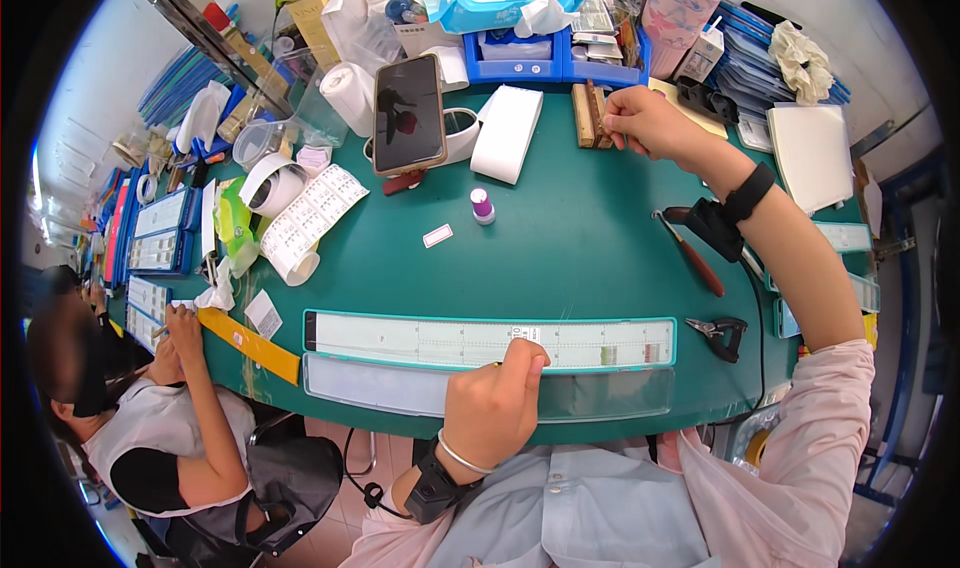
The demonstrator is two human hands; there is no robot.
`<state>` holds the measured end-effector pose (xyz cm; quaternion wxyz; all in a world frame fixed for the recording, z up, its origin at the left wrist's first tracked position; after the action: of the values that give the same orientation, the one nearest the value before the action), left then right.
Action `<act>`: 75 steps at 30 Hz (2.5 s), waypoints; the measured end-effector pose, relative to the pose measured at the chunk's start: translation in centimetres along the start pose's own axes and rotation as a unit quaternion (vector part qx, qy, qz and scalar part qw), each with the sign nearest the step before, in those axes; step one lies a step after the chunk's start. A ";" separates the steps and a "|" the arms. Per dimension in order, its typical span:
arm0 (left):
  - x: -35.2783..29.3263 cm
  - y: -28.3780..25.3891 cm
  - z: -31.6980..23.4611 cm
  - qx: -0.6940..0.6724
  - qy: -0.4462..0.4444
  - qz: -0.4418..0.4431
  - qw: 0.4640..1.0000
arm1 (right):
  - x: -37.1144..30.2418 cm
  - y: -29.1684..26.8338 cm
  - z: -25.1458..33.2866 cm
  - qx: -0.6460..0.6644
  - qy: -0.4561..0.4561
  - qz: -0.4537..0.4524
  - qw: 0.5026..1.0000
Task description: Manually assemble and trim small electronic components on a circuit board using hand tools.
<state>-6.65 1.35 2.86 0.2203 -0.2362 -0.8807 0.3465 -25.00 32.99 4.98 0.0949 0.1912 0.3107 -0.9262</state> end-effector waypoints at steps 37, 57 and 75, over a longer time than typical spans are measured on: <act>-3.1 -0.1 -0.4 0.010 0.070 0.097 0.993 | 3.0 -2.2 1.4 0.050 0.007 0.029 0.998; -4.2 -0.3 -2.2 0.018 0.110 0.109 0.988 | -17.2 10.9 2.6 0.325 0.031 0.187 0.927; 1.9 0.1 -4.8 -0.146 -0.026 0.047 0.988 | -26.1 15.2 2.1 0.123 -0.153 0.184 0.963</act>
<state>-5.50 4.93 6.42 0.1435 -0.2980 -0.9151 0.2306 2.59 21.19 9.13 0.2862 0.1113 0.1353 -0.9420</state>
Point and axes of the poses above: each hand's wrist, its own x-axis towards the middle knuckle, its own y-axis out of the palm, z = x × y, the point moved 1 cm from there along x, towards the middle knuckle, and after that the axes turned 6 degrees about z, right-handed, at the moved point
